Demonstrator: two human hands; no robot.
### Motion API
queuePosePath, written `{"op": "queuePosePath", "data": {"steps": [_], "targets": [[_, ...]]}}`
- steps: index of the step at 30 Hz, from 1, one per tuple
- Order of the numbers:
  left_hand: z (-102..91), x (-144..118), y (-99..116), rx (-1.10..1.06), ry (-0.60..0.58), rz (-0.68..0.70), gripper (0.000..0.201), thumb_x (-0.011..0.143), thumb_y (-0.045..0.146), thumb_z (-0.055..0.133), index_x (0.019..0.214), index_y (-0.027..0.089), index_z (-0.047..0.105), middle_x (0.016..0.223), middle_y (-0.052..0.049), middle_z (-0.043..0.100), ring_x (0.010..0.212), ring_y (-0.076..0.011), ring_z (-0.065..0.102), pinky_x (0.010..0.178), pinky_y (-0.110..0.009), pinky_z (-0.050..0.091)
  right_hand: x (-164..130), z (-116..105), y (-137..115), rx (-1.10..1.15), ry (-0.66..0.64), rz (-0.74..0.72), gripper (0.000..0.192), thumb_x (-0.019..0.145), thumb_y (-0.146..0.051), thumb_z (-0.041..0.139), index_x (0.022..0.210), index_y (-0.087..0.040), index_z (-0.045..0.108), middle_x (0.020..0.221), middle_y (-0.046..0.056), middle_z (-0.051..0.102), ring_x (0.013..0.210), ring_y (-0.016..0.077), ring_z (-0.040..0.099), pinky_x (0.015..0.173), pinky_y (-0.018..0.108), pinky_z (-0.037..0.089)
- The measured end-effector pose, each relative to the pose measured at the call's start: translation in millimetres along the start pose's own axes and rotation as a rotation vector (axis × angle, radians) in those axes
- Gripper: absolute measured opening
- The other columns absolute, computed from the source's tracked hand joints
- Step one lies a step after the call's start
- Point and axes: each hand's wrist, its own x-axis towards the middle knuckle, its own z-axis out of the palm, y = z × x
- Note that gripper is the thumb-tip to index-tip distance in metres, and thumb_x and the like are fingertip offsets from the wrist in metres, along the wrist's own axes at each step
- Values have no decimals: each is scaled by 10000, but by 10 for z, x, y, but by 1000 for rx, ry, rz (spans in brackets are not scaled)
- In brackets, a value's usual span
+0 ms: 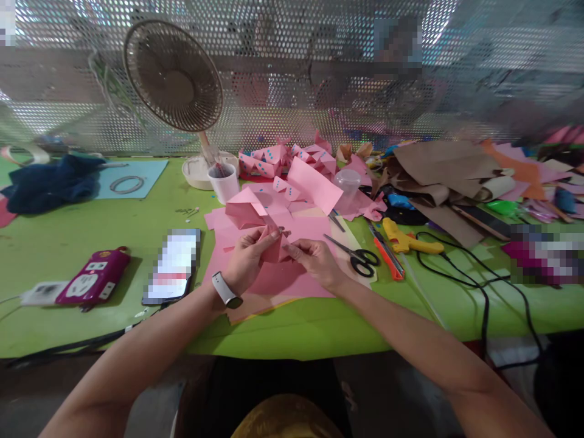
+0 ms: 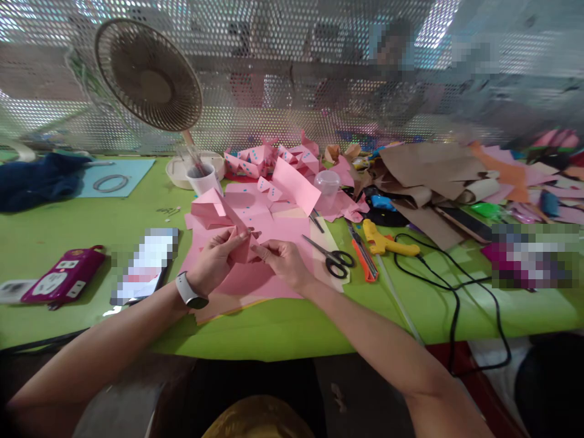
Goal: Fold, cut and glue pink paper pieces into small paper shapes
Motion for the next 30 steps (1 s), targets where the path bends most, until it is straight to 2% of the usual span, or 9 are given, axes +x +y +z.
{"op": "queuePosePath", "data": {"steps": [5,8,11,15,21,25,30], "targets": [[18,-3,9,31,1,18,202,683,314,808,751,152,707,842,-57,735,710,-139,644,675,-266,508,10,3,0,-25,19,-16,388,738,-573,694,698,-188,717,668,28,683,683,155,614,695,290,475],[39,-8,6,14,20,26,229,660,319,821,751,151,695,834,-55,731,720,-147,643,657,-267,511,-4,-1,10,-29,50,26,407,724,-587,698,692,-182,723,644,19,665,618,133,564,614,266,443],[55,-18,3,-13,25,10,242,643,309,829,735,151,671,839,-46,721,656,-131,617,579,-258,504,-18,-1,21,-15,26,77,427,689,-596,722,710,-170,727,648,17,662,574,116,524,559,252,408],[64,-30,5,-32,-1,-6,254,651,307,823,687,150,627,796,-35,701,577,-107,580,515,-247,486,-9,18,16,-10,4,58,429,659,-598,744,667,-171,706,662,29,682,636,145,581,636,278,452],[58,-21,3,-37,0,7,265,671,327,811,695,150,614,892,-52,720,566,-98,576,535,-269,505,9,17,31,-61,32,33,437,656,-622,732,630,-187,693,647,22,679,663,166,607,677,301,479],[46,1,-25,-53,32,31,244,663,319,824,735,150,663,848,-43,717,666,-113,607,598,-244,500,-11,-2,15,-77,71,14,422,760,-600,656,725,-185,721,705,38,700,694,167,624,676,288,484],[37,30,-74,-114,50,39,213,656,293,835,714,160,679,717,10,680,634,-78,583,628,-210,473,-24,-27,-36,-188,74,-105,379,833,-552,606,737,-193,684,728,37,701,706,170,636,683,285,477]]}}
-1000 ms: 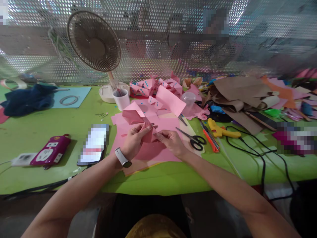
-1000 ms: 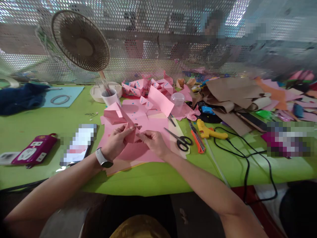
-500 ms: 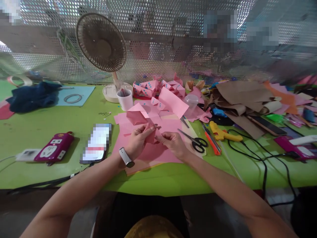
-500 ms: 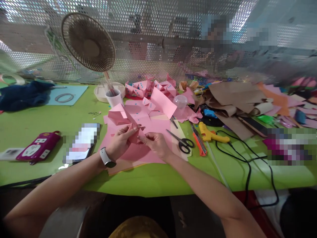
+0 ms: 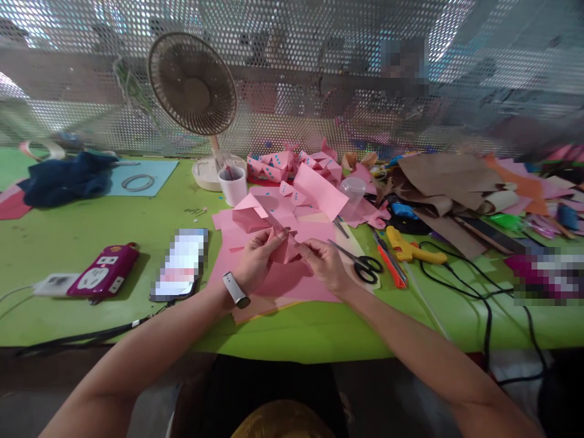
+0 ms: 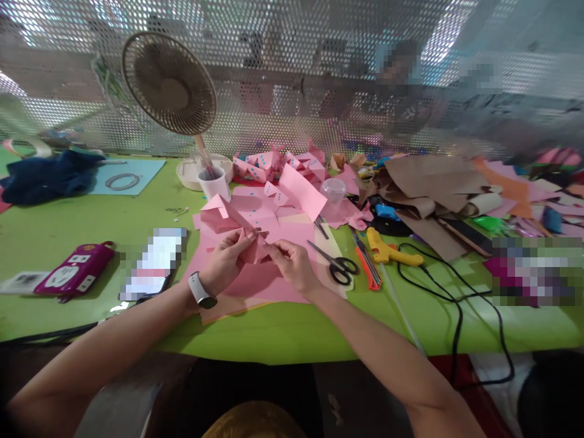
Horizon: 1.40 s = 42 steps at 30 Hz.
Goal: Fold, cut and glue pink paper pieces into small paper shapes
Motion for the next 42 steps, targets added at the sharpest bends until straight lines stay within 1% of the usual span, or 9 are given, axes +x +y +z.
{"op": "queuePosePath", "data": {"steps": [4,7,12,16,20,26,30,35,42], "targets": [[-37,17,39,50,-43,-18,258,675,318,822,844,164,703,843,-19,709,739,-112,625,712,-239,483,37,-102,24,-102,36,-48,357,874,-526,570,757,-201,659,714,28,688,679,173,637,664,285,468],[-99,60,127,13,-75,-22,385,690,356,807,1020,217,666,1048,-40,709,925,-149,644,823,-271,484,91,-239,54,-305,141,-208,329,897,-493,555,789,-209,683,745,41,681,717,186,627,691,298,457],[-251,209,336,-48,30,52,556,776,672,561,1080,212,630,1106,-92,693,1144,-234,588,923,-375,479,165,-448,79,-651,177,-488,270,929,-405,543,860,-226,733,848,73,730,812,216,642,802,346,457],[-330,264,500,337,88,205,635,792,690,515,1193,207,614,1178,-118,656,1151,-265,573,837,-359,517,181,-531,87,-855,158,-657,219,943,-317,538,920,-210,727,906,75,747,836,211,656,799,348,481],[-319,216,566,705,-16,234,589,811,566,600,1283,216,572,1221,-117,628,1119,-275,580,722,-316,542,196,-577,74,-968,223,-802,176,937,-252,550,922,-199,717,907,70,752,816,199,665,765,333,507],[-372,252,441,873,-137,314,440,776,439,688,1096,138,680,964,-111,724,826,-208,656,665,-292,515,253,-615,125,-834,322,-713,223,953,-324,514,1008,-225,707,950,83,743,868,217,681,811,365,533],[-427,298,343,904,-40,472,316,812,378,651,1022,147,699,1048,-119,722,923,-218,666,743,-305,526,243,-578,174,-690,344,-569,391,922,-456,528,1229,-230,615,1146,120,676,1040,252,637,897,411,520],[-405,264,306,946,19,597,291,862,363,602,1053,164,691,1070,-107,717,956,-206,667,754,-293,551,176,-481,173,-660,252,-480,644,831,-453,631,1402,-224,443,1315,138,572,1169,289,556,974,469,478],[-424,254,328,1024,-131,763,307,893,214,513,1153,168,669,1270,-125,641,1218,-228,573,1010,-381,477,217,-507,185,-633,324,-547,457,884,-283,478,1329,-199,541,1319,116,595,1214,260,547,1034,448,439]]}}
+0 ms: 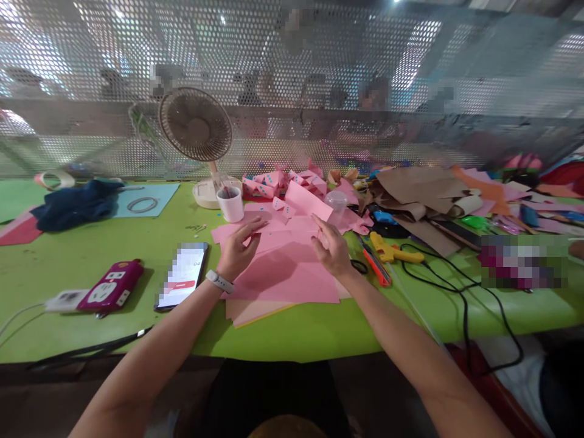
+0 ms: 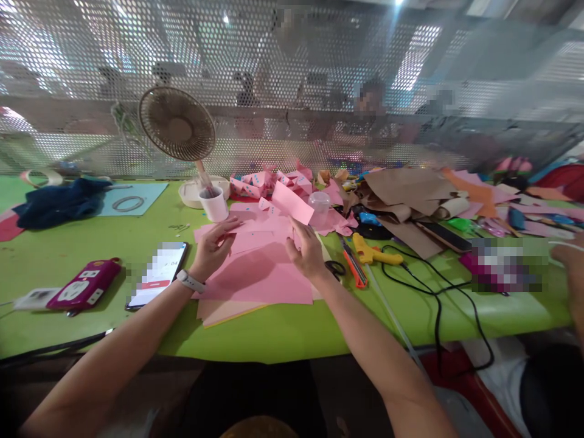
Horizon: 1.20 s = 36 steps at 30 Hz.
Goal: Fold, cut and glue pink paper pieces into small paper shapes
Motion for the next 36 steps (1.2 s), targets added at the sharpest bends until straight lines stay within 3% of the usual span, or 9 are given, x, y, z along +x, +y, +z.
{"op": "queuePosePath", "data": {"steps": [4,8,13,18,22,26,31,33,36], "targets": [[-21,7,-82,110,-30,45,375,897,165,443,1213,156,645,1288,-107,637,1232,-218,567,1072,-390,424,-4,13,35,-9,-19,19,358,888,-250,424,1119,-207,693,1204,92,675,1153,240,596,1023,432,451],[-46,18,-119,160,-58,-34,411,900,194,439,1271,151,610,1277,-99,646,1187,-224,600,1034,-378,453,-4,4,34,85,-99,153,349,861,-285,451,1061,-206,726,1158,86,702,1133,243,609,1028,430,437],[-126,51,-47,61,-111,-83,395,907,223,426,1228,152,645,1220,-91,681,1151,-234,618,1003,-363,463,76,-114,14,616,-263,424,435,875,-482,422,1070,-241,727,1216,45,682,1205,251,567,1072,442,375],[-144,19,66,-89,-288,-9,394,923,228,424,1251,174,634,1287,-95,640,1207,-255,579,1045,-385,427,80,-127,-29,1072,-598,761,638,849,-682,407,983,-160,747,1000,116,747,960,245,685,956,423,461],[-103,-40,163,-184,-398,63,405,947,246,405,1306,222,590,1340,-79,603,1266,-249,534,1088,-407,393,-8,-55,-204,1055,-757,858,412,778,-555,669,837,-154,741,829,69,745,761,155,673,781,291,500],[-54,-49,231,-69,-404,135,424,944,243,418,1353,241,526,1377,-93,565,1302,-237,494,1114,-427,359,-57,10,-437,1132,-690,932,270,659,-389,823,768,-166,717,729,8,711,659,119,634,689,259,494],[13,-18,243,121,33,-55,353,906,360,544,1212,188,581,1221,-118,635,1178,-247,560,1046,-442,406,-86,173,-434,1154,-239,982,304,602,-384,852,799,-198,714,810,29,732,772,160,661,779,304,514],[50,-22,266,-27,-34,-240,344,932,450,481,1039,166,644,1033,-109,691,993,-226,638,919,-396,494,-106,236,-378,1126,-140,994,298,622,-395,840,804,-197,712,816,42,734,765,167,656,779,318,516],[119,-47,332,-314,-231,-490,444,905,555,476,992,160,661,937,-89,699,890,-217,664,784,-346,539,-144,274,-361,1132,-175,977,299,643,-395,828,836,-193,721,809,39,733,758,158,648,768,310,501]]}}
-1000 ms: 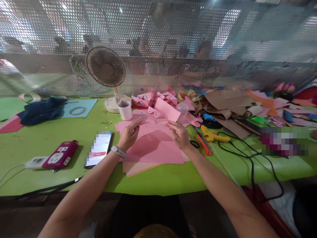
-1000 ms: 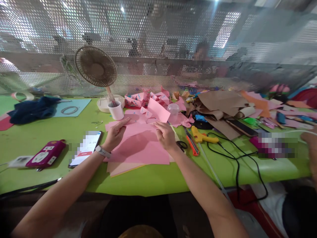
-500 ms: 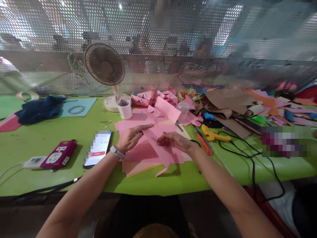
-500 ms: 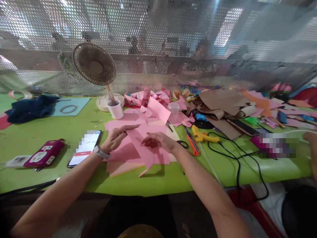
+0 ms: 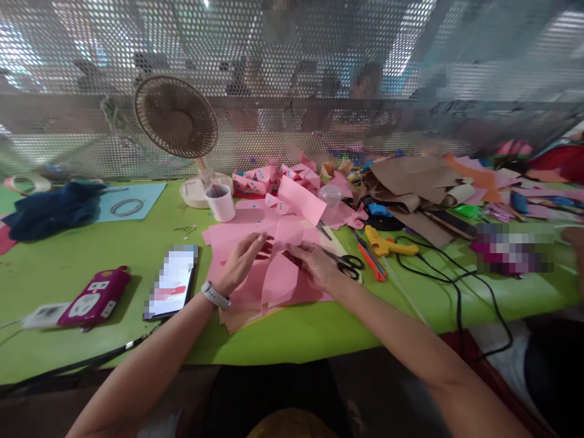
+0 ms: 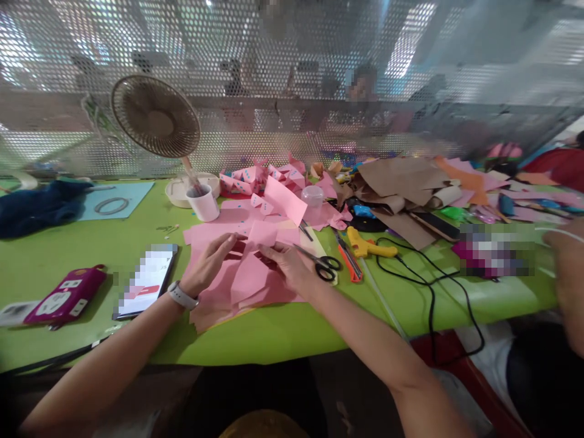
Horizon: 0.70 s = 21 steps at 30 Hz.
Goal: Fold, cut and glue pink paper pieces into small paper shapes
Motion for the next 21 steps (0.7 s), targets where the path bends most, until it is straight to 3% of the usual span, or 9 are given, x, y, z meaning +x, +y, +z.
{"op": "queuePosePath", "data": {"steps": [3,6,9,11,13,18,21], "targets": [[78,-30,34,-118,-34,-60,410,844,537,593,1039,184,666,946,-50,690,879,-191,647,749,-297,528,-74,39,6,-120,-123,31,313,650,-412,816,836,-173,736,775,39,727,718,145,638,731,295,479],[98,-54,83,-161,-35,-49,368,826,466,654,1051,175,671,835,-24,670,743,-141,602,660,-253,494,-123,51,-32,-215,-195,-7,340,729,-488,726,705,-149,718,677,44,694,633,139,613,690,296,470],[75,-87,162,-163,-27,-45,338,837,429,656,1053,170,677,746,-11,642,633,-109,542,563,-222,446,-77,-17,-137,-170,1,-198,441,826,-538,577,581,-177,639,577,17,618,550,125,556,613,279,453],[62,-114,235,-156,-60,-32,321,842,419,652,1050,176,684,762,-19,653,640,-115,551,557,-222,452,-32,-67,-257,-148,164,-299,429,843,-538,540,611,-189,633,587,13,614,549,129,553,586,273,449],[62,-139,316,-142,-112,-10,321,842,418,649,1056,181,685,782,-30,665,662,-128,574,571,-234,475,-25,-73,-411,-191,208,-346,392,853,-534,533,709,-195,667,664,26,660,612,148,600,604,280,466],[93,-164,500,-26,-154,64,347,834,425,650,1077,180,671,820,-53,697,702,-160,619,596,-266,516,-224,132,-793,-572,51,-507,368,908,-514,491,881,-220,710,968,47,713,955,191,639,839,326,483],[104,-158,569,21,-190,95,331,854,421,626,1072,178,681,845,-64,714,735,-176,640,608,-276,528,-357,255,-875,-777,-60,-548,310,898,-478,542,895,-226,721,962,42,707,963,197,630,868,333,469]]}}
